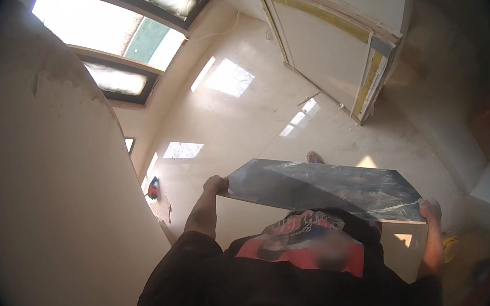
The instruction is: The person carries a large tile to a workspace and uses an angle grinder to cut a straight line across its surface.
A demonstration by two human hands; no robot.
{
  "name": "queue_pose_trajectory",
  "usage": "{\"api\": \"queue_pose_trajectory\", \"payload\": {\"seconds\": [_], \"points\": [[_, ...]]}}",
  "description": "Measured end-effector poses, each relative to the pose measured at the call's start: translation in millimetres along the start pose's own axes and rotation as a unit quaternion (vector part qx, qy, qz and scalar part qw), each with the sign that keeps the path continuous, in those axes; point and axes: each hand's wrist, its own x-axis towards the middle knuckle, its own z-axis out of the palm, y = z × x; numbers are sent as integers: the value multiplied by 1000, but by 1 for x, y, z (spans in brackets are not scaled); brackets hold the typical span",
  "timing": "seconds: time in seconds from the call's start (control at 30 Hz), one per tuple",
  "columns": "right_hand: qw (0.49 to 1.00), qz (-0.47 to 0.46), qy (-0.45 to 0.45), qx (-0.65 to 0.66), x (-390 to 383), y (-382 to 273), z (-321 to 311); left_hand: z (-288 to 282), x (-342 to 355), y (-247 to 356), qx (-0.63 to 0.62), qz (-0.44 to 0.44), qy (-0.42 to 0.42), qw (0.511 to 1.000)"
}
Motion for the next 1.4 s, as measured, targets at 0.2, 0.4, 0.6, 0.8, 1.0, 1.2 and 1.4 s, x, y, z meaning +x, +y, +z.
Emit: {"api": "queue_pose_trajectory", "payload": {"seconds": [0.2, 0.4, 0.6, 0.8, 1.0, 1.2, 1.4], "points": [[998, 32, -43, 24, 42, -81, -24, -85, 90, -2, 12, 2, -2, 1000], [970, 145, -41, 192, 46, -220, -81, -180, 168, -49, 6, -14, 21, 1000], [992, 22, -59, 108, 110, -310, -142, -296, 247, -59, 10, -10, 62, 998], [999, -4, -38, 11, 174, -366, -187, -369, 284, -51, -4, -31, 34, 999], [997, 55, -33, 30, 212, -473, -290, -434, 353, -73, -45, -41, 6, 998], [997, 46, -60, -2, 226, -581, -340, -454, 438, -116, -48, -45, -3, 998], [994, -4, -74, -85, 273, -631, -341, -519, 545, -143, -63, -11, -44, 997]]}}
